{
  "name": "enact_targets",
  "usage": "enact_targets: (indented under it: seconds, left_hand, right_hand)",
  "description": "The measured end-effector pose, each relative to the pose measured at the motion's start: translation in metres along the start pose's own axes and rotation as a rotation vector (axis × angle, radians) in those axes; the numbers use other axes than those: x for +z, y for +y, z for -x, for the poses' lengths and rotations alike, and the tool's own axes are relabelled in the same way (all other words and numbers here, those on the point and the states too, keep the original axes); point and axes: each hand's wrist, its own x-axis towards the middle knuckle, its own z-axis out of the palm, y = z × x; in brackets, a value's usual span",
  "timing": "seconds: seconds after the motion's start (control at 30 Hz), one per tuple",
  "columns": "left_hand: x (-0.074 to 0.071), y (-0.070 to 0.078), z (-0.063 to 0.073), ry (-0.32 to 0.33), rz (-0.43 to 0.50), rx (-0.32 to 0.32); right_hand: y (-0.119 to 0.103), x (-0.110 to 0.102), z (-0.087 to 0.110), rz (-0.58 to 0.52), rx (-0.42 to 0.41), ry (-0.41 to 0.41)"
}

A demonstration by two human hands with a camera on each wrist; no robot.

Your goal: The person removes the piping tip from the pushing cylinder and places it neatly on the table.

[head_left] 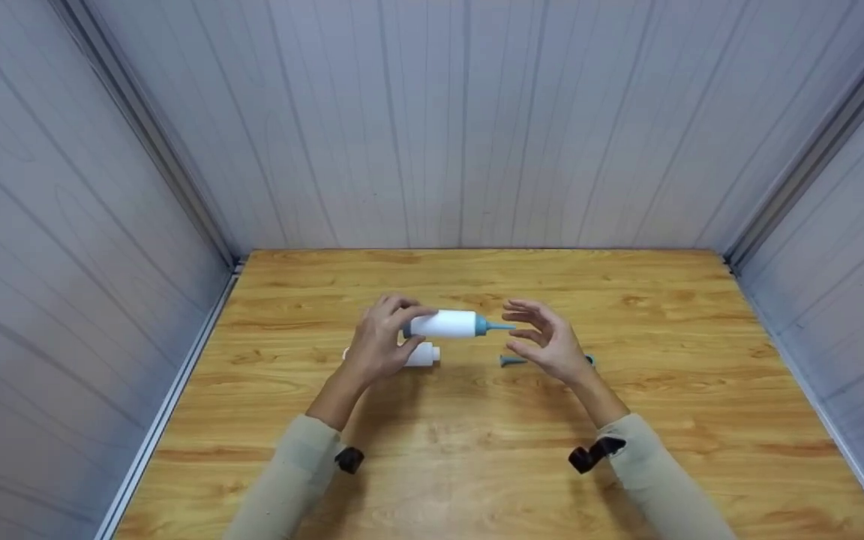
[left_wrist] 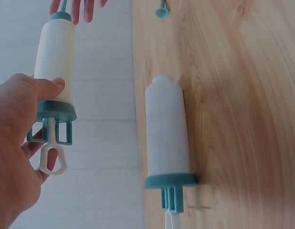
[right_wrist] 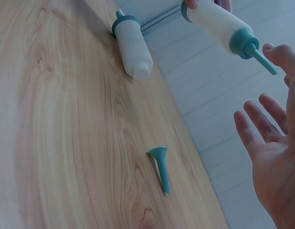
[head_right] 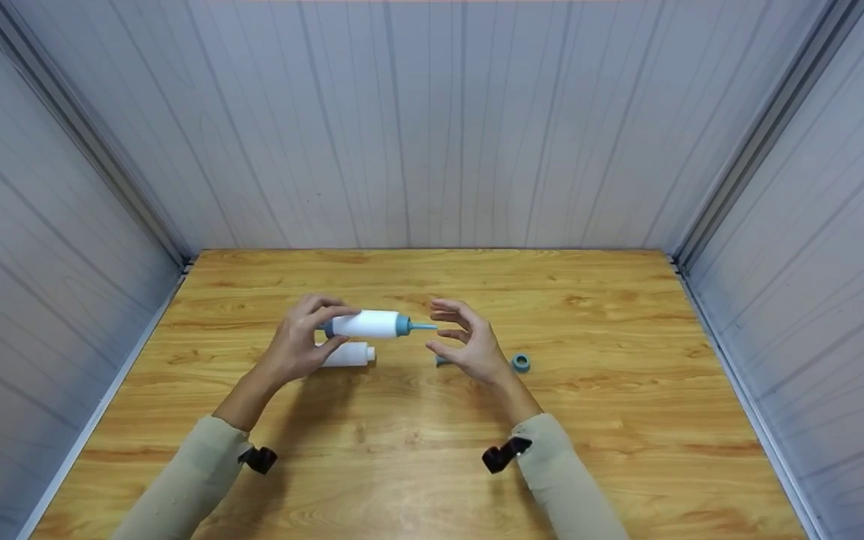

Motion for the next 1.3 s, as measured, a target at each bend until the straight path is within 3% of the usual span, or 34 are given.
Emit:
enact_targets:
  seconds: [0.23,0.47,0.93,1.17,1.3]
  left_hand:
    - [0.002,0.013,0.0,0.003,0.006,0.039]
    - [0.003,0.023,-0.001,-0.004,-0.002,0.058]
    - [0.004,0.024,0.002,-0.014,-0.011,0.082]
    - [0.004,0.018,0.003,0.006,0.051,0.188]
    - [0.003,0.017,0.002,-0.032,0.065,0.22]
  right_hand:
    - [-0.001,0.009,0.002,-0.038,-0.031,-0.006]
    - [-0.006,0.014,0.002,-0.001,-0.058,0.002]
    - [-0.01,0.018,0.004,0.041,-0.008,0.053]
    - [-0.012,0.015,0.007,0.035,-0.013,0.059]
    - [-0.013,0.014,0.009,0.013,-0.035,0.029]
